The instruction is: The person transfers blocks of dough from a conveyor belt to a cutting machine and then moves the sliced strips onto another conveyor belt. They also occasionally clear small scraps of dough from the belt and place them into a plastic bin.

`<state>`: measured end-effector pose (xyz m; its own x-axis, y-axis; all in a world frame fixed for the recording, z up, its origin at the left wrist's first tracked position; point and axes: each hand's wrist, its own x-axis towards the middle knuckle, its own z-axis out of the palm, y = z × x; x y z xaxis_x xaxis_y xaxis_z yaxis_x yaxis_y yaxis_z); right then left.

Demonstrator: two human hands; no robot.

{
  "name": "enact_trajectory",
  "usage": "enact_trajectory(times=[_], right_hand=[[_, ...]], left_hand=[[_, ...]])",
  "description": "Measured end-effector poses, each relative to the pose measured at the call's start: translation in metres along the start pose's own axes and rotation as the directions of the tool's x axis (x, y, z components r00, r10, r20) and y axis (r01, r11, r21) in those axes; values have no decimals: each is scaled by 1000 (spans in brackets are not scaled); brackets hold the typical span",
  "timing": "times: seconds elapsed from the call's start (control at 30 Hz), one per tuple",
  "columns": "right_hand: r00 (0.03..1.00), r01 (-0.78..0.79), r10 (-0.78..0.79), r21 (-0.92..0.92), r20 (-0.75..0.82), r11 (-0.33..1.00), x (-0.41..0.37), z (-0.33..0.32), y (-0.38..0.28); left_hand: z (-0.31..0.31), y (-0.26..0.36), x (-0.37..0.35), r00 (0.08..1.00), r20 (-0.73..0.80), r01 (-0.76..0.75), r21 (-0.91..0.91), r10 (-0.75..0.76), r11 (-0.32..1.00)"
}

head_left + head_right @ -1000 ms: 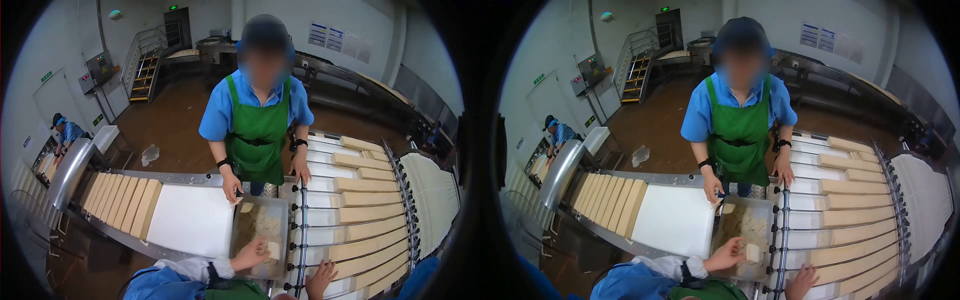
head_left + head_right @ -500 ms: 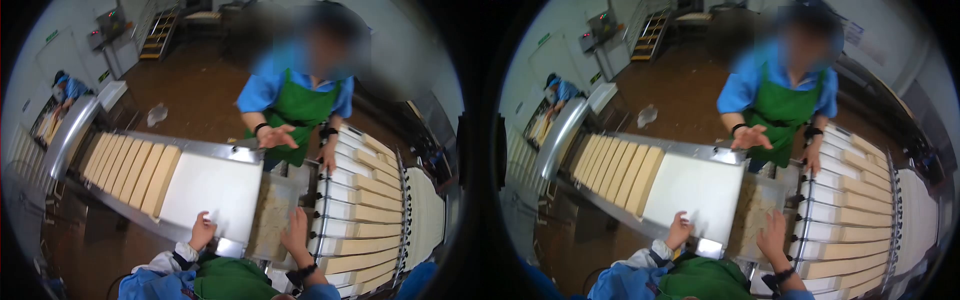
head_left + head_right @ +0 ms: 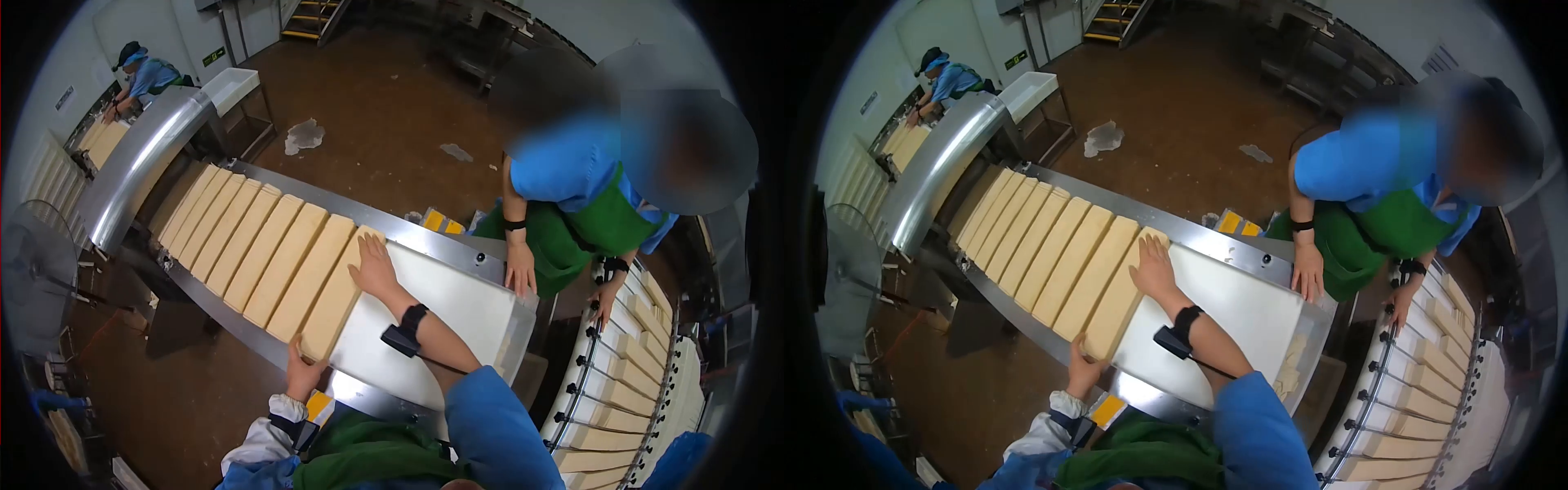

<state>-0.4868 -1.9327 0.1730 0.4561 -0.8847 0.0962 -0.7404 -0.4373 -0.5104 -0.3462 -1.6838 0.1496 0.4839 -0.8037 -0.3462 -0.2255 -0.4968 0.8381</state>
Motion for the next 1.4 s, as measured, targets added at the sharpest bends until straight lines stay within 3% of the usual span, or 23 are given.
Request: enact_trajectory(times=[0.07, 0.1, 0.2, 0.3, 0.4, 0.47, 0.5, 0.53, 0.63, 0.7, 0.8, 0.87, 1.0, 1.1, 1.2, 1.3, 1.37, 1.4], right_hand=[[998, -45, 48, -60, 42, 997, 16, 16, 1], [996, -67, 72, -91, 59, 994, 24, 24, 3], [986, -125, 148, -244, 78, 962, 20, 43, 2], [992, -126, 107, -347, -74, 929, 16, 51, -6], [917, -292, 359, -324, 173, 900, 54, 27, -14], [850, -423, 481, -266, 214, 866, 65, -3, -28], [892, -397, 446, -333, 80, 855, 64, 11, -26], [919, -374, 392, -403, -40, 835, 56, 23, -18], [880, -436, 474, -348, 26, 830, 35, -11, -9], [814, -552, 581, -314, -5, 772, 1, -35, 18], [686, -696, 727, -311, -25, 647, -75, -76, 51], [531, -827, 834, -123, 153, 549, -123, -114, 61], [630, -711, 706, -125, 323, 692, -201, -131, 59], [762, -543, 611, -300, 217, 784, -225, -120, 35], [810, -579, 584, -242, -59, 779, -248, -95, 46], [761, -645, 601, -187, -246, 741, -297, -115, 49], [664, -716, 635, -89, -394, 693, -349, -141, 54], [613, -743, 647, -50, -453, 668, -378, -161, 53]], left_hand=[[-4, -1, 6, 983, 127, 140, -53, -132, 989], [-3, -4, 9, 987, 146, 94, -145, -73, 985], [-13, 15, 12, 961, 208, 195, -52, -180, 979], [-17, 4, 12, 968, 220, 142, -81, -121, 987], [-22, 22, 18, 941, 306, 186, -103, -147, 977], [-17, 14, 25, 950, 311, 91, -186, -29, 978], [-18, 18, 29, 928, 368, 125, -158, -60, 980], [-20, 33, 29, 931, 363, 67, -101, -26, 993], [-8, 16, 35, 924, 381, -36, 1, 33, 999], [-6, 22, 33, 905, 413, -185, 168, 101, 968], [8, 54, 21, 830, 537, -334, 264, 149, 905], [18, 55, 18, 788, 588, -449, 347, 182, 824], [22, 65, 15, 783, 592, -519, 456, 188, 723], [29, 61, 16, 794, 580, -519, 487, 184, 702], [47, 66, 13, 802, 566, -525, 518, 189, 675], [71, 84, -6, 706, 622, -664, 413, 339, 624], [102, 103, -38, 582, 655, -777, 274, 482, 566], [117, 117, -58, 496, 721, -813, 191, 483, 550]])
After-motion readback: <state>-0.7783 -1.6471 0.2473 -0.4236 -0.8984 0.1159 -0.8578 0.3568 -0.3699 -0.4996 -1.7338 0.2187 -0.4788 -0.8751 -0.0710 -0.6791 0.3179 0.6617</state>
